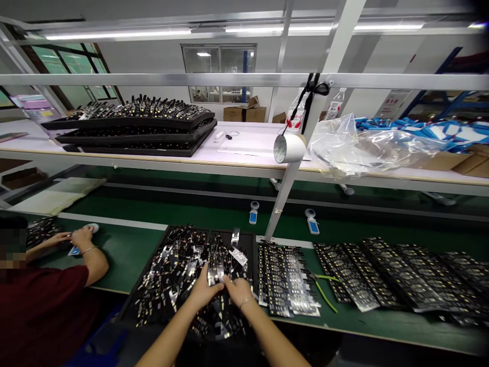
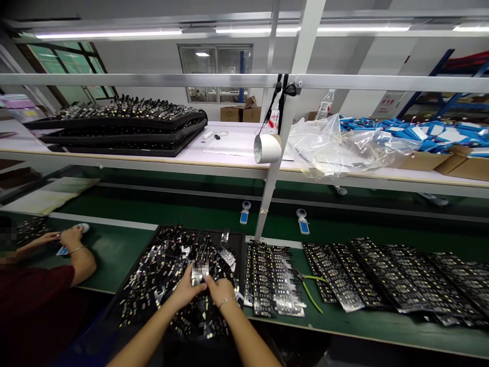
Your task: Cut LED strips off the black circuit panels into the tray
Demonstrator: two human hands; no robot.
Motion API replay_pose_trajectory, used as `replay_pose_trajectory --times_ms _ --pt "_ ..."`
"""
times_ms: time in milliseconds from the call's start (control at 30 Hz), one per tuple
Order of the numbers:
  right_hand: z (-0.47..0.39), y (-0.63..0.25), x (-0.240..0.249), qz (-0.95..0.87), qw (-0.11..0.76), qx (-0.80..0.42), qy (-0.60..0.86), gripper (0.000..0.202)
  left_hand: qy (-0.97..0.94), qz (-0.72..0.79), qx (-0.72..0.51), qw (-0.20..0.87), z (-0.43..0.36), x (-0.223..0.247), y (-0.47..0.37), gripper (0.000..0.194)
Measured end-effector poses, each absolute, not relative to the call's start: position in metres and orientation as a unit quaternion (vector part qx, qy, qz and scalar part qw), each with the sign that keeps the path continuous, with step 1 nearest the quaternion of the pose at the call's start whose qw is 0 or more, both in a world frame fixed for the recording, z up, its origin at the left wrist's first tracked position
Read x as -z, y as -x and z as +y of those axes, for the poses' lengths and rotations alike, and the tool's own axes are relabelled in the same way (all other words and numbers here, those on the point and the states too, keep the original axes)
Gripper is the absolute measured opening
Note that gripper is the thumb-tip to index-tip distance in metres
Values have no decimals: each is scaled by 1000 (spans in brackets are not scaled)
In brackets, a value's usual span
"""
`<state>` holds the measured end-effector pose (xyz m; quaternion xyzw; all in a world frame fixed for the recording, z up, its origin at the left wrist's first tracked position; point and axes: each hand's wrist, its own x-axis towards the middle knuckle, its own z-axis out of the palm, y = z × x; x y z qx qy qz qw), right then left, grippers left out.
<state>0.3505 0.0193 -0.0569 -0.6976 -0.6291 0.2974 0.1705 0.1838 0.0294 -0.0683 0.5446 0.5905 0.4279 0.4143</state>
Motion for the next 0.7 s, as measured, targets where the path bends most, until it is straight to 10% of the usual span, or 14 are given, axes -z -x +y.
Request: replay_pose_trajectory --times_ms 233,467,700 --pt "37 -449 70 -471 158 -200 844 67 -594 606 -422 321 28 48 -135 68" --pt "16 -500 65 -405 289 -257 828 49 -414 626 -456 478 -48 87 -107 71" --pt "-7 -396 23 -335 497 -397 695 65 -441 475 -406 644 -56 31 -176 63"
